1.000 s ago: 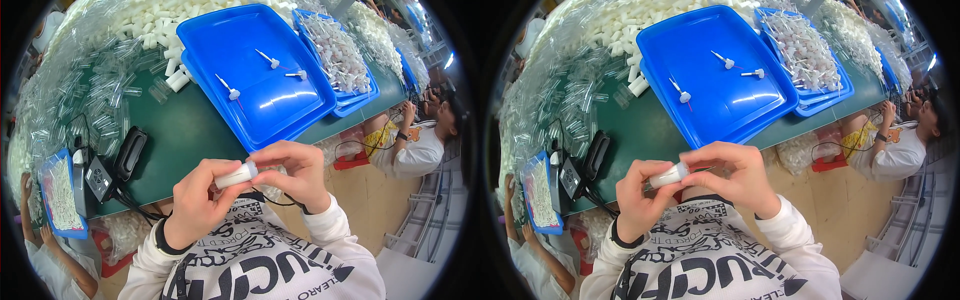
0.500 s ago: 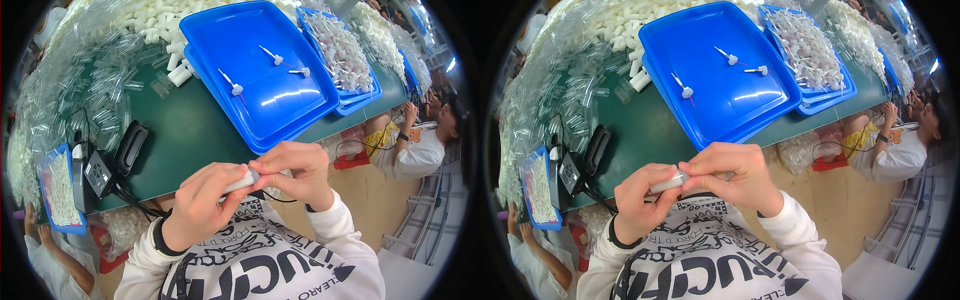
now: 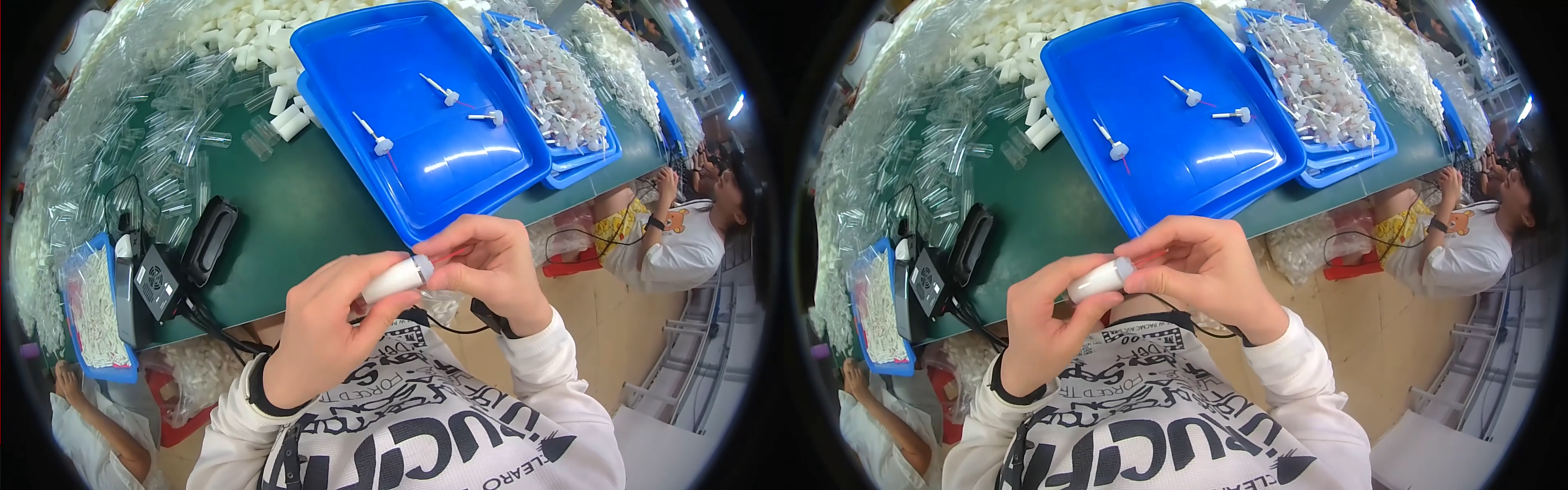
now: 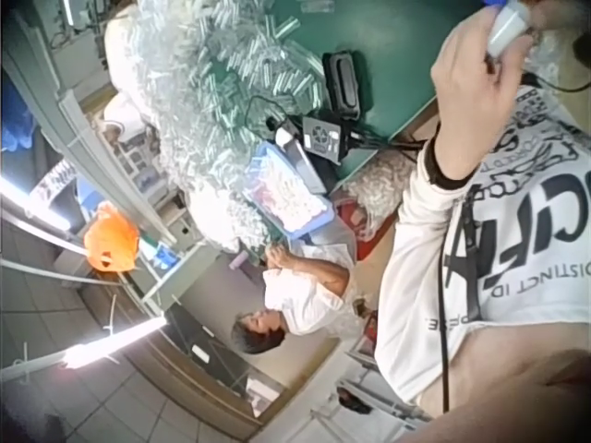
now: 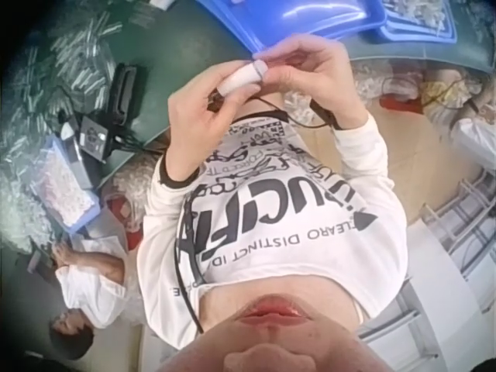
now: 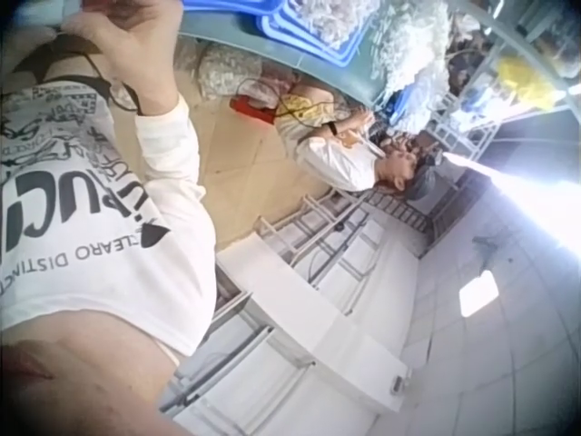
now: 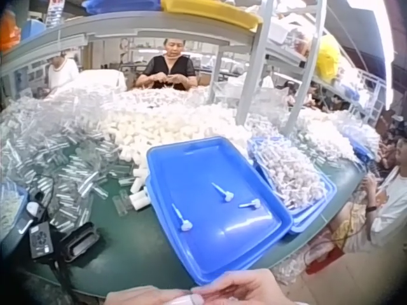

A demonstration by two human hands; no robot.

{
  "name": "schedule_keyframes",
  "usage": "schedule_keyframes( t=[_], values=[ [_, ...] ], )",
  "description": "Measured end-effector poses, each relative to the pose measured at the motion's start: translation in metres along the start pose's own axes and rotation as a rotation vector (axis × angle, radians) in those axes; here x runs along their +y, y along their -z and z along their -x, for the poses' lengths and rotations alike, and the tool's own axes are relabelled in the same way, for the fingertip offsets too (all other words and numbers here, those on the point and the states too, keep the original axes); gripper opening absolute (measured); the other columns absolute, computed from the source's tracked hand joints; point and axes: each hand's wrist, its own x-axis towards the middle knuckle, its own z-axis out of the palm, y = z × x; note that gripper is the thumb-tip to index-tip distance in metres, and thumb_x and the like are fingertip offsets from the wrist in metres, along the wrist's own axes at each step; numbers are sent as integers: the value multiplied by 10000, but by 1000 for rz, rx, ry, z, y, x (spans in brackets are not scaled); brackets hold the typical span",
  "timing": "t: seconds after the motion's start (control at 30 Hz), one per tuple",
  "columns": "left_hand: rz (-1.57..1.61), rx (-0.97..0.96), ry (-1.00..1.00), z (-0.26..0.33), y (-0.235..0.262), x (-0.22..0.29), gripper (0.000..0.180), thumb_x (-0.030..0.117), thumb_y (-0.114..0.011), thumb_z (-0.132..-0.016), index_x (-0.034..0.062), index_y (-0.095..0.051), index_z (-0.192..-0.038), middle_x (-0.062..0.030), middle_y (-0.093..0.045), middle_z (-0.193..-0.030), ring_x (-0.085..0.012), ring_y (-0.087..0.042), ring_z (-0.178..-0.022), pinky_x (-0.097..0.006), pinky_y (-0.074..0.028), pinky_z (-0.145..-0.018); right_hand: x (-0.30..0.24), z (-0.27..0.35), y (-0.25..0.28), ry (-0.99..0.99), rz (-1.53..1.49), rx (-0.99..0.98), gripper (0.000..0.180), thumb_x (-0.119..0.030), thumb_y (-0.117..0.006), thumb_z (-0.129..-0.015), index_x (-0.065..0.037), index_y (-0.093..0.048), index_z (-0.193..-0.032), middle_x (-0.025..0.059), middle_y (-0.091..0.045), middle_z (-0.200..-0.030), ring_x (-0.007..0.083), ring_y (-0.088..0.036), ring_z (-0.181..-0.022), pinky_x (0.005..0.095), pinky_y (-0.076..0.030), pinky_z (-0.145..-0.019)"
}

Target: The recorder is assembling small plastic spray nozzle components at a factory workbench.

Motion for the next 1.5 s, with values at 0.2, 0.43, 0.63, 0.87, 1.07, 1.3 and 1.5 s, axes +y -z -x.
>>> schedule_keyframes(
  t=[0.2,0.43,0.63,0.87,1.07,1.3,1.5],
  values=[
    [-222,-11,-217,3,1,-3,290,50,-704,-714,-34,-578,-962,-111,-572,-699,-221,-558,-560,-296,-427,-467,-2,-1,4,-51,45,-44,113,36,-710,-707,38,-641,-797,116,-665,-842,132,-634,-789,231,-515,-712],
    [-330,-31,-263,6,-2,-3,255,33,-681,-729,-40,-575,-949,-119,-573,-692,-244,-560,-564,-313,-446,-501,0,-1,5,-61,196,-96,120,-8,-724,-714,35,-640,-788,105,-667,-800,111,-634,-763,212,-516,-674],
    [234,-144,130,6,-1,5,130,65,-545,-868,-7,-589,-967,-35,-596,-643,-81,-531,-502,-249,-431,-493,-11,3,4,-112,-125,-77,148,18,-666,-761,47,-644,-905,118,-658,-816,124,-635,-735,220,-520,-657],
    [306,-348,230,7,5,5,134,115,-534,-886,-5,-582,-922,-22,-558,-596,-66,-502,-498,-219,-391,-470,-16,1,9,-262,-161,-171,200,55,-708,-686,78,-647,-875,158,-655,-812,187,-650,-718,259,-540,-655],
    [141,-325,153,9,3,6,137,114,-570,-858,-6,-573,-922,-66,-568,-609,-135,-551,-504,-250,-409,-469,-19,1,9,-321,-64,-165,183,76,-724,-660,69,-659,-831,155,-662,-821,182,-652,-745,255,-542,-678],
    [-77,-304,3,18,0,1,179,105,-583,-836,-1,-548,-976,-135,-588,-650,-284,-596,-554,-329,-446,-485,-12,2,9,-340,45,-206,174,58,-734,-662,56,-672,-824,124,-667,-791,159,-647,-746,251,-539,-694],
    [370,-420,464,30,4,-20,218,175,-479,-920,-11,-525,-1024,-98,-623,-771,-176,-620,-694,-273,-449,-592,17,10,-11,-350,-135,-119,237,47,-649,-764,42,-634,-1000,118,-656,-871,129,-626,-731,225,-512,-651]
  ],
)
